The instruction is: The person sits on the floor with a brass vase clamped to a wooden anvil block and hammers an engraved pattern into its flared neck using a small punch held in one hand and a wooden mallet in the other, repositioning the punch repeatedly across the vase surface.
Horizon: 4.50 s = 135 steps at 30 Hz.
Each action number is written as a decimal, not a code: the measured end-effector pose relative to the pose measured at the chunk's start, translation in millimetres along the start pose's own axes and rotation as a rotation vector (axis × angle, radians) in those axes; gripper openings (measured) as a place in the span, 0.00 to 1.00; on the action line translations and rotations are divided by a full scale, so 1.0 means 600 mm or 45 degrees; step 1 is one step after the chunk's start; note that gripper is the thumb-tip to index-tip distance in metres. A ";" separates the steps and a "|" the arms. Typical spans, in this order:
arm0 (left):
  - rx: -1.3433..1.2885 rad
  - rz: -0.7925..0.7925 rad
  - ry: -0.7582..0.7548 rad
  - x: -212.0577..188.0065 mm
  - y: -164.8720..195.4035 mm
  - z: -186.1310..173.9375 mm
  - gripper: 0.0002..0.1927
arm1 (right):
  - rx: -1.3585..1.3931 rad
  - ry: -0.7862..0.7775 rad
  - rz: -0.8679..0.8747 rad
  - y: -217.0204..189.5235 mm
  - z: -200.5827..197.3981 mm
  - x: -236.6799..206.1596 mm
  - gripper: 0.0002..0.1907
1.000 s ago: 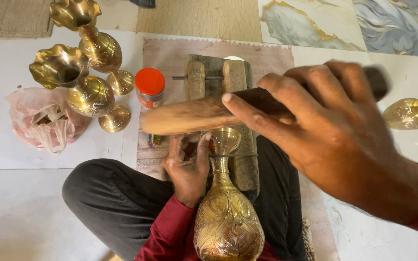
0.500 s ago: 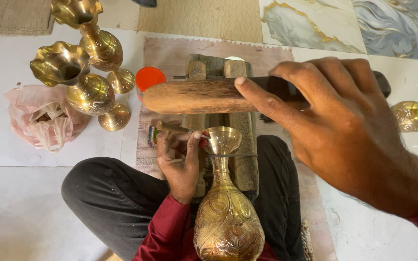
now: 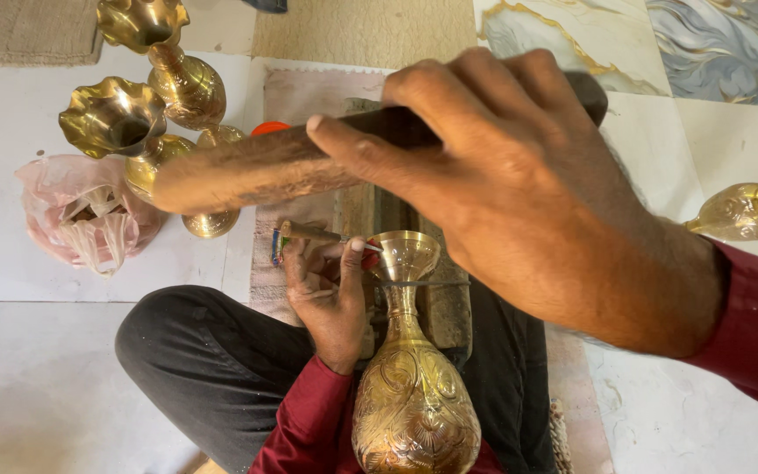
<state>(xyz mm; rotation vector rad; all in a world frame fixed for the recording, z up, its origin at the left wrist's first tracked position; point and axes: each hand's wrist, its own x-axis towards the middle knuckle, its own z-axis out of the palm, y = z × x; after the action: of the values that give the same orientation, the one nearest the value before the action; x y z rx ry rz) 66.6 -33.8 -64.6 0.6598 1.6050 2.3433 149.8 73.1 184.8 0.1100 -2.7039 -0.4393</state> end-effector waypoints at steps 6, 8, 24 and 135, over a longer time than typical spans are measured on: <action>0.038 0.004 -0.027 0.001 -0.003 -0.001 0.24 | -0.349 -0.033 -0.129 -0.002 0.017 0.003 0.23; 0.041 -0.016 -0.047 0.005 -0.007 -0.003 0.26 | -0.398 -0.039 -0.154 0.000 0.021 0.000 0.22; 0.008 0.028 -0.438 0.046 -0.001 -0.022 0.22 | 0.117 -0.146 0.156 0.022 0.009 -0.050 0.37; 0.459 0.367 -1.401 0.145 0.079 -0.008 0.24 | 0.306 0.168 0.992 -0.046 0.083 -0.313 0.29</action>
<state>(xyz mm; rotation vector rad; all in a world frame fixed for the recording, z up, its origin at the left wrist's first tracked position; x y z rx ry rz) -8.5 -18.7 -1.8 1.9068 1.3735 1.2833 303.0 87.0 62.8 -0.7882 -2.4060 0.1243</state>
